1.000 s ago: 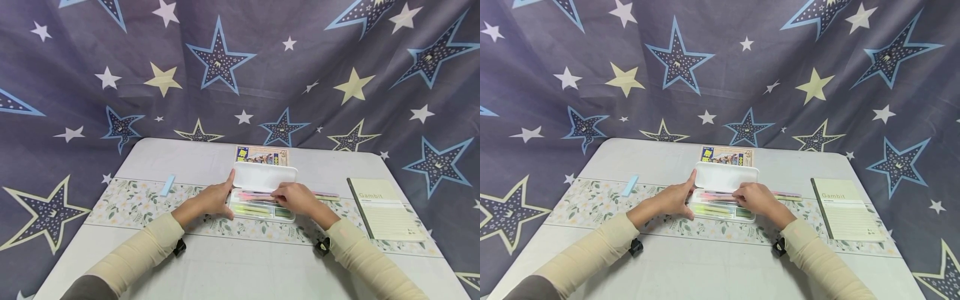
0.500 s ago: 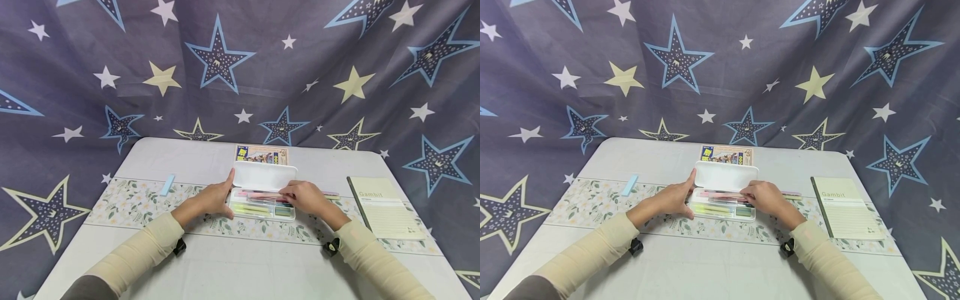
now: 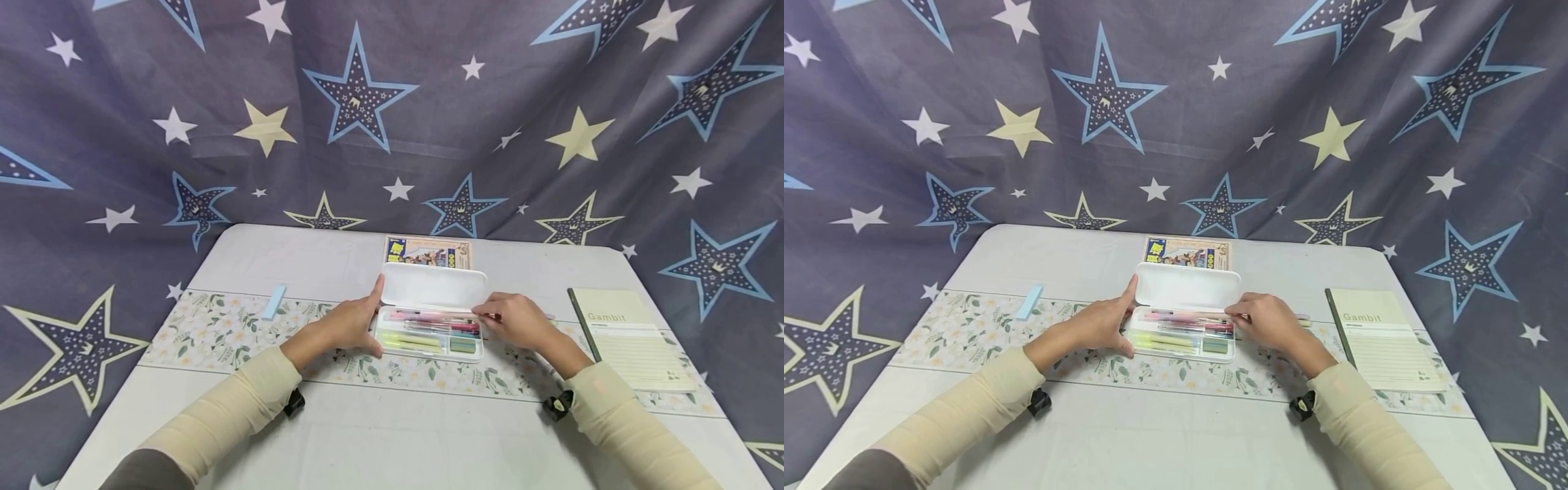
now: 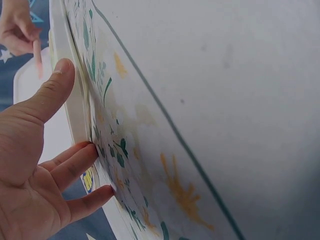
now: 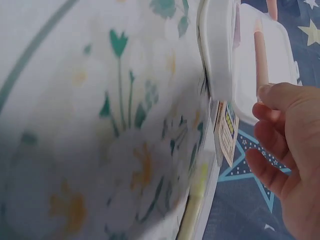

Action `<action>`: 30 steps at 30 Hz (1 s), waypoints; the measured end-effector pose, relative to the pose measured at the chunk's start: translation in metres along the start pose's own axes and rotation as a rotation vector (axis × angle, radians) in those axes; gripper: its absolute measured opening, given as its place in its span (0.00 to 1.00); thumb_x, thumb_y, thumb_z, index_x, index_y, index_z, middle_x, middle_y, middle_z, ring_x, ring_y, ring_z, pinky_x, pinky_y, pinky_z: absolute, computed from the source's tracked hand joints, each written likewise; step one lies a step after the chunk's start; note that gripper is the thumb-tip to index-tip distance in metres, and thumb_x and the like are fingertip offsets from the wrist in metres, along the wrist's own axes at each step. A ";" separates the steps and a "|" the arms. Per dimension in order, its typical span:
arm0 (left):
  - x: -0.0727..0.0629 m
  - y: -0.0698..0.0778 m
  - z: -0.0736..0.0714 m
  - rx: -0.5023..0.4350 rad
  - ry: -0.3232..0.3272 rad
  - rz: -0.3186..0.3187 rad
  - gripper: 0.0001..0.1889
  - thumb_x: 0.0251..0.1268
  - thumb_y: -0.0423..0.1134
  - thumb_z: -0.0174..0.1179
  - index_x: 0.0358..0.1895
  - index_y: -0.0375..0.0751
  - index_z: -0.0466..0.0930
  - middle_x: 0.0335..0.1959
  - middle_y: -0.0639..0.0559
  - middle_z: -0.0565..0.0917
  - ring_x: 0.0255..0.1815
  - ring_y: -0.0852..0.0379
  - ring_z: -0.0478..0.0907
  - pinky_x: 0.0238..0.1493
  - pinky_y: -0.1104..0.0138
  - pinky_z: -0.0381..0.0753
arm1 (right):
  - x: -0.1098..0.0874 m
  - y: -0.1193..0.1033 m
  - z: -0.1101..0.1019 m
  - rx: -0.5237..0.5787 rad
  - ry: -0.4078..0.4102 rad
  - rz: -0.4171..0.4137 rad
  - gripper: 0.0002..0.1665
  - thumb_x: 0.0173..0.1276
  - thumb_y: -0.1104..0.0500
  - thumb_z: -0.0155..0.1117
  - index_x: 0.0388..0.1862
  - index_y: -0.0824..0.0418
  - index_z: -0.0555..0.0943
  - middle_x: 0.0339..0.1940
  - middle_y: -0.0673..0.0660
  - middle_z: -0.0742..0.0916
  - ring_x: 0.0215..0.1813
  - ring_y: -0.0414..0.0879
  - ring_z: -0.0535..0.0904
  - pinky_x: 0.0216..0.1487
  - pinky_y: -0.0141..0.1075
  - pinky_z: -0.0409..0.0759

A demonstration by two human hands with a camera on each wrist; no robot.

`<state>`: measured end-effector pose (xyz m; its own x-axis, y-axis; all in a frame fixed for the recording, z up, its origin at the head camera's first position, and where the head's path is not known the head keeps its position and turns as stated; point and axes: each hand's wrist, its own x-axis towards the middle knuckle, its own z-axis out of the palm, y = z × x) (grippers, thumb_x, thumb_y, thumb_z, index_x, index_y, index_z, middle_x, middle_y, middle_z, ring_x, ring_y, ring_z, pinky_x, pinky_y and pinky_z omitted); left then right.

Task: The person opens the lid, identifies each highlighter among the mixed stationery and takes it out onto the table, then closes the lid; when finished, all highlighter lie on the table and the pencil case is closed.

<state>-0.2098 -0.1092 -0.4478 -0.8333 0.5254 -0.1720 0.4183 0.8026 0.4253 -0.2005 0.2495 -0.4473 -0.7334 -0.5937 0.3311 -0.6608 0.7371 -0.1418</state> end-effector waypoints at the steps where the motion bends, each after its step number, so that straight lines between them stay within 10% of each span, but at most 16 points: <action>1: 0.000 0.000 0.000 -0.001 0.000 -0.001 0.83 0.36 0.59 0.83 0.82 0.45 0.18 0.69 0.44 0.78 0.70 0.45 0.76 0.75 0.55 0.71 | -0.001 0.002 -0.001 -0.002 0.005 -0.001 0.11 0.64 0.61 0.74 0.45 0.55 0.92 0.33 0.50 0.91 0.28 0.38 0.81 0.30 0.34 0.79; 30: 0.000 -0.003 0.001 -0.010 -0.003 0.005 0.83 0.37 0.60 0.82 0.81 0.47 0.17 0.70 0.44 0.77 0.70 0.45 0.76 0.74 0.55 0.71 | -0.051 0.052 -0.028 -0.055 0.101 0.039 0.12 0.59 0.64 0.77 0.43 0.57 0.92 0.33 0.52 0.90 0.25 0.32 0.74 0.25 0.31 0.72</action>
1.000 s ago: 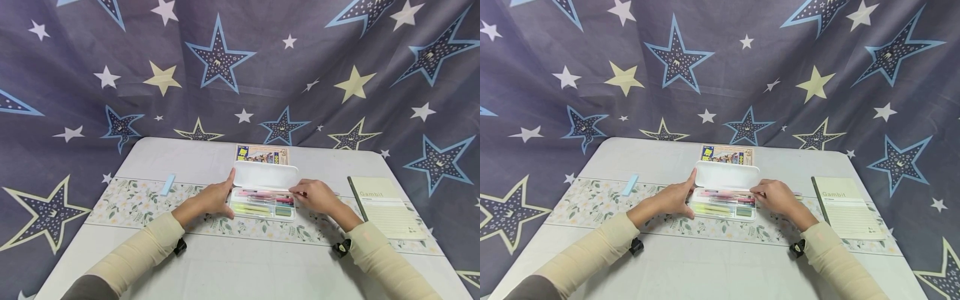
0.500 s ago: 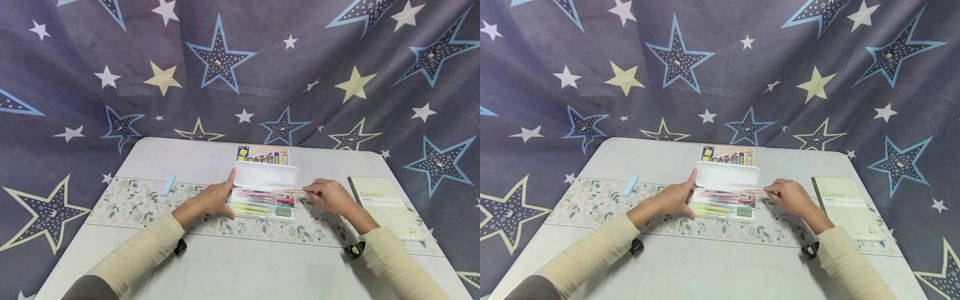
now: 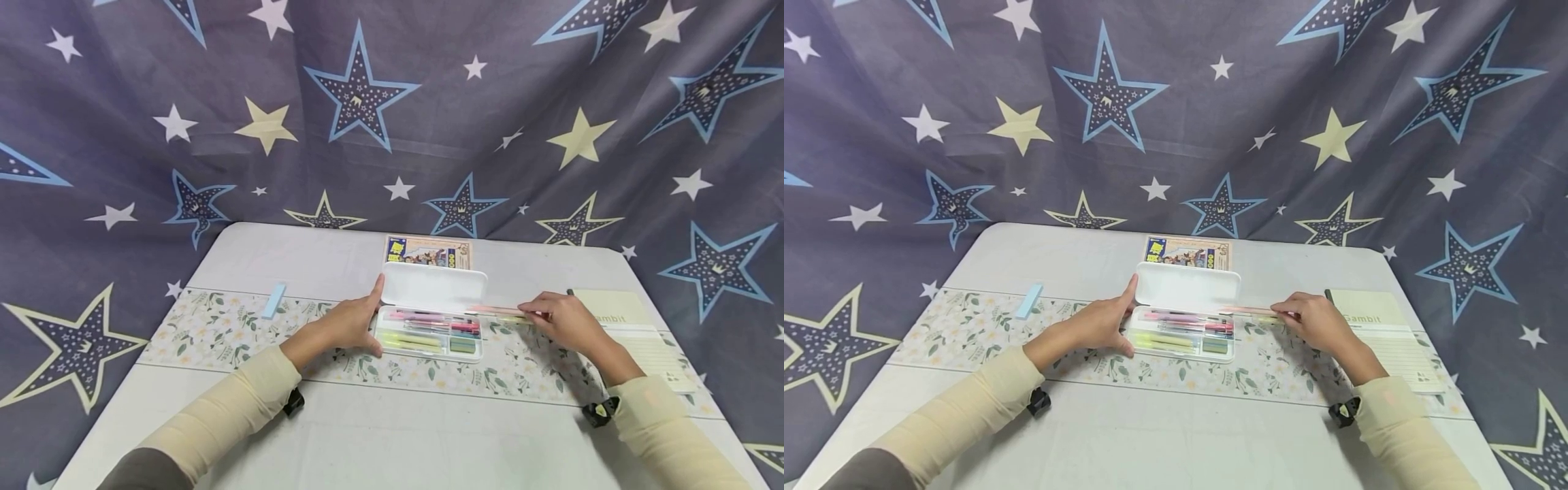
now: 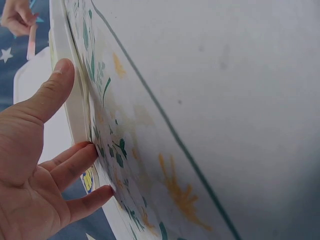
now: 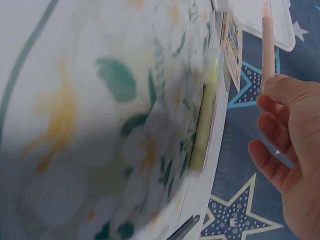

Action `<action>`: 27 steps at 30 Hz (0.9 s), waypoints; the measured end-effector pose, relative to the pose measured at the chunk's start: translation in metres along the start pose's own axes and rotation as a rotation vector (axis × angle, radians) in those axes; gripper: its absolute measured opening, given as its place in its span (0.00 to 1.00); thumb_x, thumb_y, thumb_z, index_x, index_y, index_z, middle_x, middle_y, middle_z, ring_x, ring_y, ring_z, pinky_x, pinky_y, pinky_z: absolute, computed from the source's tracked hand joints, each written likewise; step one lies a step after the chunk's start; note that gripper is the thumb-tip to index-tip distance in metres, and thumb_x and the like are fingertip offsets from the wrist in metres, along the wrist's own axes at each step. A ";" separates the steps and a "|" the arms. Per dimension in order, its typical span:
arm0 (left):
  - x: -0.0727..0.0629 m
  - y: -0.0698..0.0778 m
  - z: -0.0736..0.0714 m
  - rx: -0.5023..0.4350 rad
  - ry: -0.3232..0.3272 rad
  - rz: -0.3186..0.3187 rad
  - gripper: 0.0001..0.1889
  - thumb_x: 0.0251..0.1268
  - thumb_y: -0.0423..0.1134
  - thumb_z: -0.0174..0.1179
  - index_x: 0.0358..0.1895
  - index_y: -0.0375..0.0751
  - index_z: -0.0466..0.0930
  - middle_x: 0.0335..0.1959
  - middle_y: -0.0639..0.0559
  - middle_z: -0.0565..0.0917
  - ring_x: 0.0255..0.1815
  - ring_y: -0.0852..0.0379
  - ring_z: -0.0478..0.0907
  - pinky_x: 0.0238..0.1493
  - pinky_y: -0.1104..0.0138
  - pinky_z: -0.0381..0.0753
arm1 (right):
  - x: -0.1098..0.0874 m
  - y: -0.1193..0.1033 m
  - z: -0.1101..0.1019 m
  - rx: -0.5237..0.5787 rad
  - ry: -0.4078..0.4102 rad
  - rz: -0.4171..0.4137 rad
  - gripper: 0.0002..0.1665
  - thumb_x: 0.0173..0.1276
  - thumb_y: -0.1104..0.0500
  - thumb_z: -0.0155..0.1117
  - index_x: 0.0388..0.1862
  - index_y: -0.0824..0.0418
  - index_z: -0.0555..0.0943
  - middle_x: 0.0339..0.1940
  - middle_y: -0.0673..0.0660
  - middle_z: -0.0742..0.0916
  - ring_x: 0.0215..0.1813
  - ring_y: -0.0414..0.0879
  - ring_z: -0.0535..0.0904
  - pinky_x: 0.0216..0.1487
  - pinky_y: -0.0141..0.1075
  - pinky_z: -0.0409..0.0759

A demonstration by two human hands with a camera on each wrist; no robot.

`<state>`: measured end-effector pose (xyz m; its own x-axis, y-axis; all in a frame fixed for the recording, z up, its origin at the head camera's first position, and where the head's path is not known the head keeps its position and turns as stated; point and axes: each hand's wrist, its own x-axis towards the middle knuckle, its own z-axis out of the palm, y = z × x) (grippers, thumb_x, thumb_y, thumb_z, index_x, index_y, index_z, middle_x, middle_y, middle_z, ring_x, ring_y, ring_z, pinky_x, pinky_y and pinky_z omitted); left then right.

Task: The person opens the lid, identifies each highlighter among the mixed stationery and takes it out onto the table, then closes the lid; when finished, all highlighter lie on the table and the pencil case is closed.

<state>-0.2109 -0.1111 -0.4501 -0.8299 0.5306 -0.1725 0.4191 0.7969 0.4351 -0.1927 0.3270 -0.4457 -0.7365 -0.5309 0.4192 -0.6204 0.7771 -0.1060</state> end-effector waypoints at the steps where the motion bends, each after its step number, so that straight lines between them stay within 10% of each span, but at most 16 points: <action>1: 0.000 0.000 0.000 -0.001 0.001 0.002 0.83 0.37 0.60 0.82 0.81 0.47 0.17 0.70 0.44 0.78 0.70 0.45 0.76 0.74 0.55 0.71 | -0.002 0.002 -0.001 -0.005 0.001 0.002 0.12 0.59 0.64 0.77 0.43 0.57 0.92 0.33 0.52 0.90 0.24 0.32 0.74 0.24 0.31 0.72; 27: -0.001 0.002 -0.002 0.010 0.000 0.001 0.83 0.36 0.59 0.83 0.82 0.46 0.18 0.66 0.44 0.79 0.66 0.46 0.79 0.72 0.54 0.74 | -0.020 0.036 -0.003 -0.063 -0.102 0.145 0.11 0.63 0.65 0.73 0.44 0.60 0.91 0.34 0.54 0.90 0.30 0.44 0.82 0.31 0.42 0.81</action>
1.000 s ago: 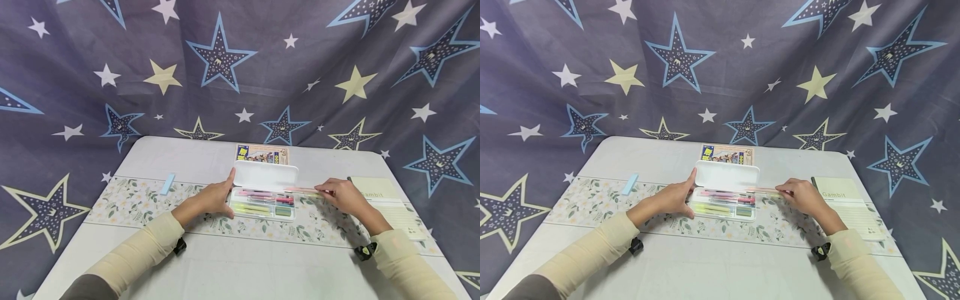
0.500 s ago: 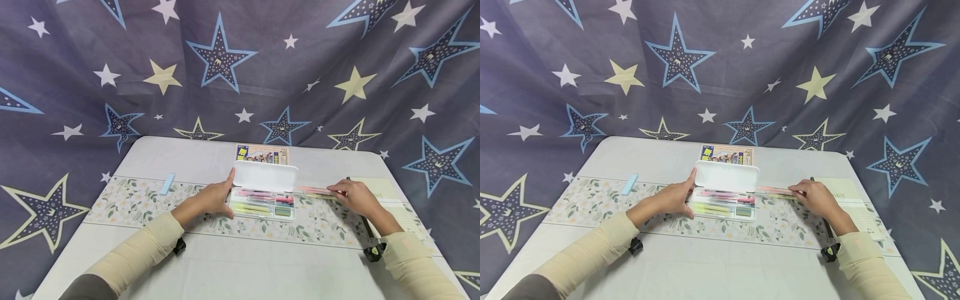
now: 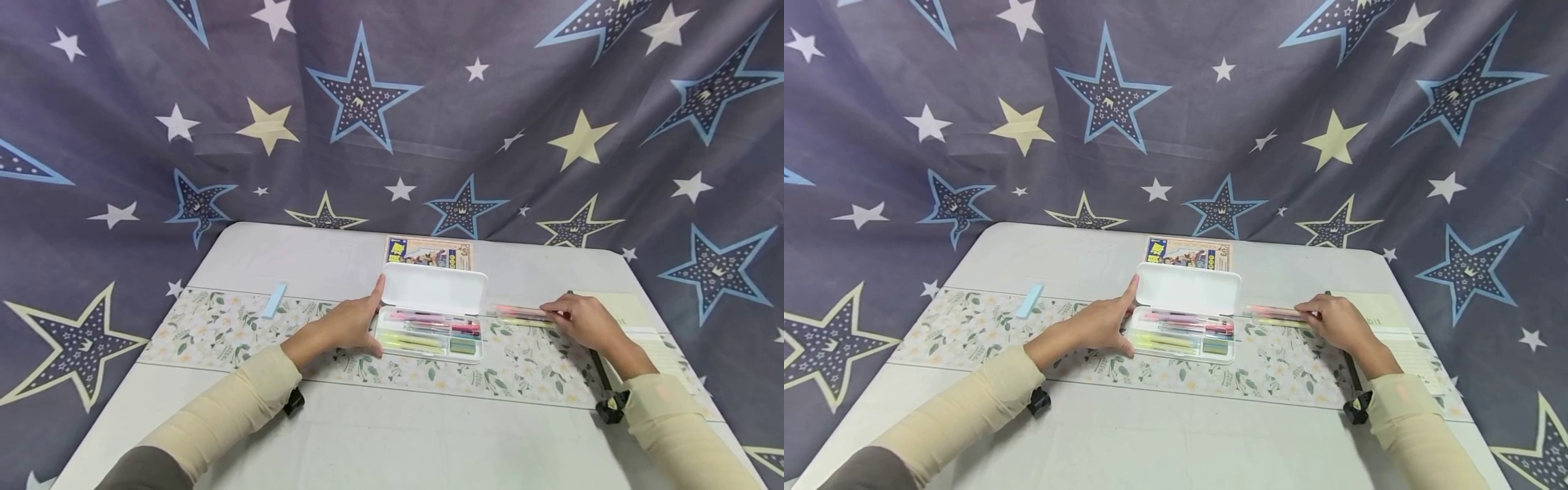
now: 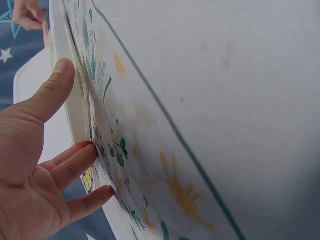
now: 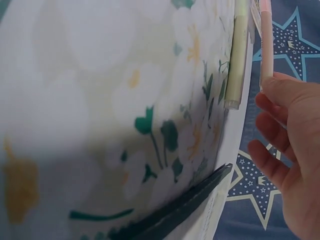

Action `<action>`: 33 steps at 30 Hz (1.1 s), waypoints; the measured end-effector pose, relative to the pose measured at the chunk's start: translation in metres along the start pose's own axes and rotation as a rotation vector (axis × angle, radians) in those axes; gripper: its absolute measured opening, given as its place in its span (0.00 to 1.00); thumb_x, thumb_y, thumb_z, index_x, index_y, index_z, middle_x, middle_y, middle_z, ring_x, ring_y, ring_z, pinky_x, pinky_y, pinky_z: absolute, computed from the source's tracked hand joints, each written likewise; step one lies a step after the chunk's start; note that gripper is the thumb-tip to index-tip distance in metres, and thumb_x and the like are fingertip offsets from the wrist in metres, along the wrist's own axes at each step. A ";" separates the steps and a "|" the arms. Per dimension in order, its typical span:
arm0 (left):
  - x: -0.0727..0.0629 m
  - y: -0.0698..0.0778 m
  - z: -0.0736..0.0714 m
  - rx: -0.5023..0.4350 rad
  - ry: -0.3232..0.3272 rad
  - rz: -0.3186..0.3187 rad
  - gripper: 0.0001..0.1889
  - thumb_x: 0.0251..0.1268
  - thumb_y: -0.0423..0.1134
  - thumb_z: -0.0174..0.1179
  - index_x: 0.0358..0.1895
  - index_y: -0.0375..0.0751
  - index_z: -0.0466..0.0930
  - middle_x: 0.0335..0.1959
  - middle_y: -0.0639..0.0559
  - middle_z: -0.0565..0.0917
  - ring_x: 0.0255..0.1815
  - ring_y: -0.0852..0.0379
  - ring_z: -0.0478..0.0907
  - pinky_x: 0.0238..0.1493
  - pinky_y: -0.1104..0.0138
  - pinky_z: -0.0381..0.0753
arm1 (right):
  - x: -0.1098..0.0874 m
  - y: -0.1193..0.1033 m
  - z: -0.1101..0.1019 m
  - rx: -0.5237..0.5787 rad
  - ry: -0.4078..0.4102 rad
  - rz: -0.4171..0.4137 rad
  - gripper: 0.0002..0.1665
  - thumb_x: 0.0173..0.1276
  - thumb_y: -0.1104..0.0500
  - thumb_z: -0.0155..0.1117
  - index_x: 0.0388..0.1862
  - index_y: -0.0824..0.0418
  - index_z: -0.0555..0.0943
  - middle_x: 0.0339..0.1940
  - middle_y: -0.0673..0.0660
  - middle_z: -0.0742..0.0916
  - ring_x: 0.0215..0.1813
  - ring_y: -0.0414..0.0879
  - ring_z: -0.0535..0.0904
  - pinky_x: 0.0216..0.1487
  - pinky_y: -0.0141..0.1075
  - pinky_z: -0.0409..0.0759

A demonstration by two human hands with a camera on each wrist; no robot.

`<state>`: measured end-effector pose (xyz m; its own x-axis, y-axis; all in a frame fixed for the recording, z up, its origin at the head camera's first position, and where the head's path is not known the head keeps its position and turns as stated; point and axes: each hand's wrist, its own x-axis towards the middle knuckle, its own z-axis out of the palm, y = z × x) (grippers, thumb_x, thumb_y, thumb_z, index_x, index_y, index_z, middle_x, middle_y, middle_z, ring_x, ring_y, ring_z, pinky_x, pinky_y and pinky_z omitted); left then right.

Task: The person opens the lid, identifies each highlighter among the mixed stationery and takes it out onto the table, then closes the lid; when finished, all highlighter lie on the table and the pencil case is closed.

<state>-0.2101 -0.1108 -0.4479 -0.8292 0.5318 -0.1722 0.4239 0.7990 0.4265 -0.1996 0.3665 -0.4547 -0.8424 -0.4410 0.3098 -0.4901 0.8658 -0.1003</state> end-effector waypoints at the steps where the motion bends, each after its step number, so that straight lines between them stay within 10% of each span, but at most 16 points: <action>1: 0.000 0.000 0.000 -0.001 -0.002 -0.005 0.83 0.36 0.59 0.83 0.81 0.46 0.17 0.67 0.44 0.79 0.67 0.46 0.78 0.72 0.54 0.73 | 0.000 0.000 0.000 0.000 -0.008 0.006 0.11 0.63 0.65 0.73 0.44 0.60 0.91 0.34 0.54 0.90 0.31 0.45 0.83 0.31 0.43 0.82; 33: 0.000 -0.002 0.002 -0.007 0.017 0.008 0.83 0.35 0.59 0.83 0.82 0.46 0.19 0.64 0.47 0.81 0.63 0.47 0.80 0.70 0.55 0.76 | 0.004 0.010 0.008 0.002 -0.184 0.132 0.12 0.68 0.66 0.67 0.48 0.62 0.90 0.38 0.58 0.91 0.37 0.51 0.86 0.37 0.48 0.84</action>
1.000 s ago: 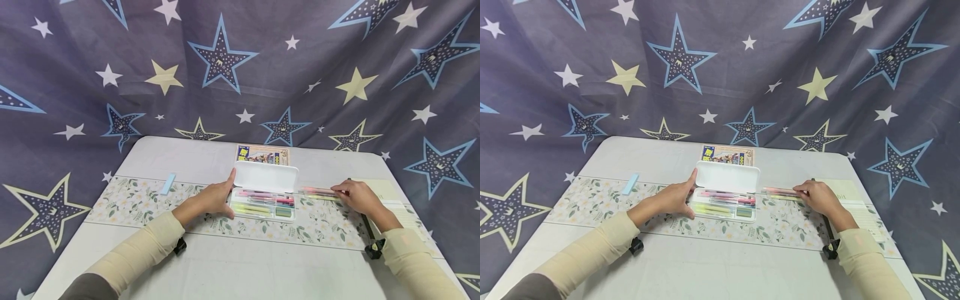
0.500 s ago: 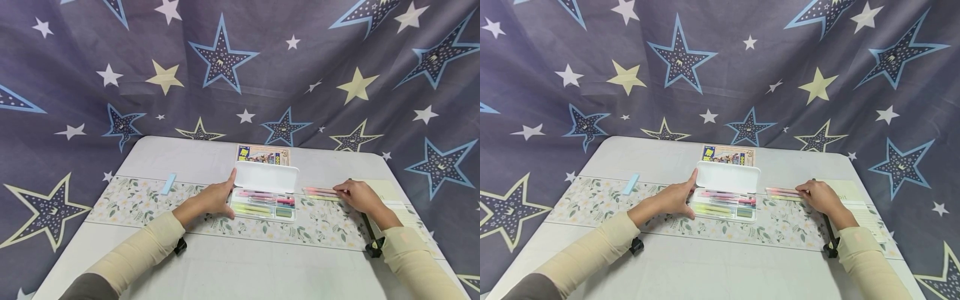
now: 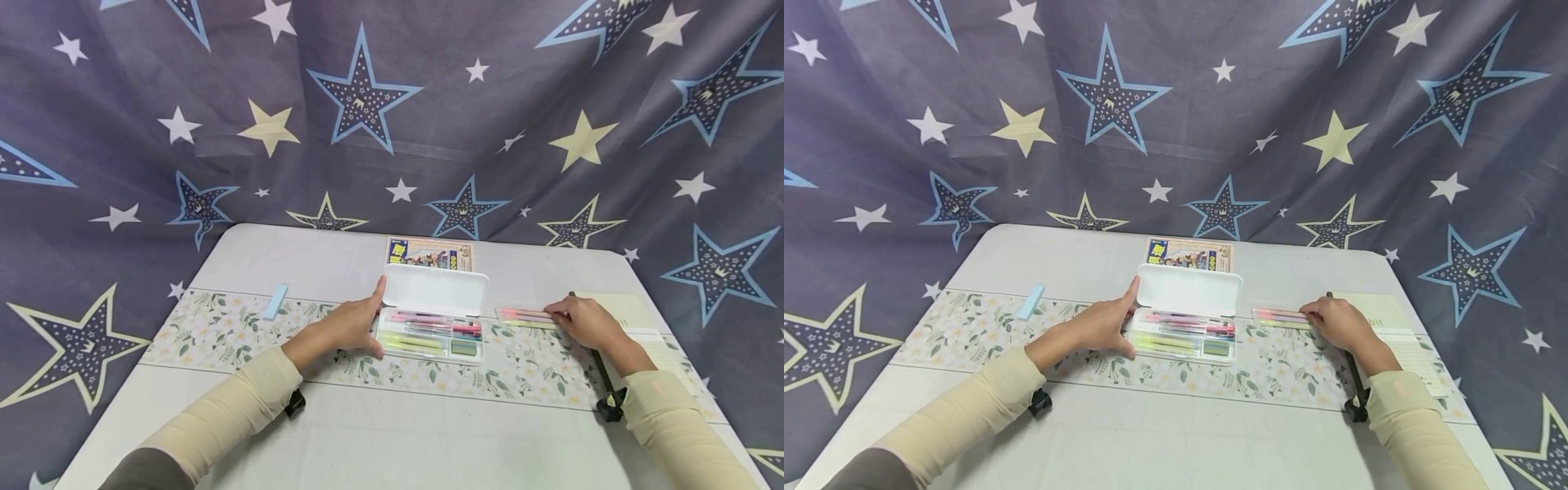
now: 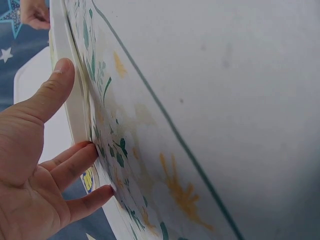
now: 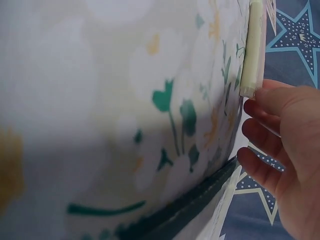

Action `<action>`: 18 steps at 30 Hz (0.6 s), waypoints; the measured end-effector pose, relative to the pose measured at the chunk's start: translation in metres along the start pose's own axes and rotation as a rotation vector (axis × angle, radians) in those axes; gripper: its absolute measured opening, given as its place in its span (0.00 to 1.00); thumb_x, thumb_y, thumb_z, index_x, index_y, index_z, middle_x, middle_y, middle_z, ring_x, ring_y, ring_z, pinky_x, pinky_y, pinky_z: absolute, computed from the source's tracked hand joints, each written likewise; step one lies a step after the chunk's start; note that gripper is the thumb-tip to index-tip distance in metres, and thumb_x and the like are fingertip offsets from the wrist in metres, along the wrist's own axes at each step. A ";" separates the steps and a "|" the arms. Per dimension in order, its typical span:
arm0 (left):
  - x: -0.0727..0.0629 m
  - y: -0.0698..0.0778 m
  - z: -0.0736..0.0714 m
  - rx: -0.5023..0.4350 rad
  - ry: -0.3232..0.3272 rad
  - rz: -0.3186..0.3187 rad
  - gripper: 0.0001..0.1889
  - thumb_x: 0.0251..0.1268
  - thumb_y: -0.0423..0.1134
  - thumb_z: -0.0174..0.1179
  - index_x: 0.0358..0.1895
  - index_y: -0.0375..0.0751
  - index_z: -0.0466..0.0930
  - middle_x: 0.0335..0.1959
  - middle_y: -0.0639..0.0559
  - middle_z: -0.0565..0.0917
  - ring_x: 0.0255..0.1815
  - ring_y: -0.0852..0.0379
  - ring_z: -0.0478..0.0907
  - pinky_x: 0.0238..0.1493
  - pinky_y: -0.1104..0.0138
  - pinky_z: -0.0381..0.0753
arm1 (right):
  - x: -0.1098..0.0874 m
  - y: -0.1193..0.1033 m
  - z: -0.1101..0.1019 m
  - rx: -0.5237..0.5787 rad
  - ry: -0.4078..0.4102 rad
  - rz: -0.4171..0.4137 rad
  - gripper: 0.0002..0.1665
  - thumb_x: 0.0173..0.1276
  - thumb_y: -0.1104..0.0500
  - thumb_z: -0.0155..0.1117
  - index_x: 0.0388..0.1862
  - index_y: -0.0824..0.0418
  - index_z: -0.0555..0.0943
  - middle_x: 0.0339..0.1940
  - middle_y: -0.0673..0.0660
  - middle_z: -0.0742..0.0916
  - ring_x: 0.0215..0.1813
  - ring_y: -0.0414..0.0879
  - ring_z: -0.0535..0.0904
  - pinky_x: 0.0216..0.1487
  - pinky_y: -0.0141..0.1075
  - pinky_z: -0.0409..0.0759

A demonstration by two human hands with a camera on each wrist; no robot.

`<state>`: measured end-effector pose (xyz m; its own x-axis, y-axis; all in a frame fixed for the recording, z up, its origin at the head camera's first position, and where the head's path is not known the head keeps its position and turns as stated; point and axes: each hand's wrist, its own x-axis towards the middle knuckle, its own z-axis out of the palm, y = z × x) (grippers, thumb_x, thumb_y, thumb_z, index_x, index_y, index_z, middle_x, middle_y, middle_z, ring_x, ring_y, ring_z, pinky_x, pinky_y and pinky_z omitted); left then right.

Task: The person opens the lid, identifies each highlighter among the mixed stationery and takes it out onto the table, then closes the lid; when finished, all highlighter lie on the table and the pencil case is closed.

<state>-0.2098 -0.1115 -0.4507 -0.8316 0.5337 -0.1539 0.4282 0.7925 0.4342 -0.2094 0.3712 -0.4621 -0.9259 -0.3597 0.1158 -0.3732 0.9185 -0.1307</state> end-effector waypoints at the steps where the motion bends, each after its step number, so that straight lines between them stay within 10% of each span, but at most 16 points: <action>1: 0.000 0.000 0.000 0.000 0.000 -0.001 0.83 0.36 0.59 0.83 0.82 0.46 0.19 0.64 0.47 0.81 0.63 0.47 0.80 0.70 0.55 0.76 | 0.000 0.000 0.000 0.000 -0.003 0.003 0.12 0.68 0.66 0.67 0.48 0.62 0.90 0.38 0.58 0.91 0.37 0.50 0.86 0.37 0.48 0.84; 18: 0.000 0.000 0.000 0.010 0.004 -0.008 0.83 0.35 0.60 0.83 0.82 0.46 0.19 0.63 0.47 0.81 0.62 0.48 0.80 0.69 0.56 0.76 | 0.000 0.000 -0.003 -0.005 0.022 -0.005 0.11 0.69 0.64 0.67 0.48 0.61 0.90 0.37 0.57 0.90 0.37 0.50 0.85 0.39 0.50 0.83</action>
<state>-0.2099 -0.1110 -0.4509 -0.8362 0.5264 -0.1540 0.4251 0.7995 0.4244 -0.2090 0.3716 -0.4590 -0.9225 -0.3605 0.1379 -0.3773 0.9176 -0.1254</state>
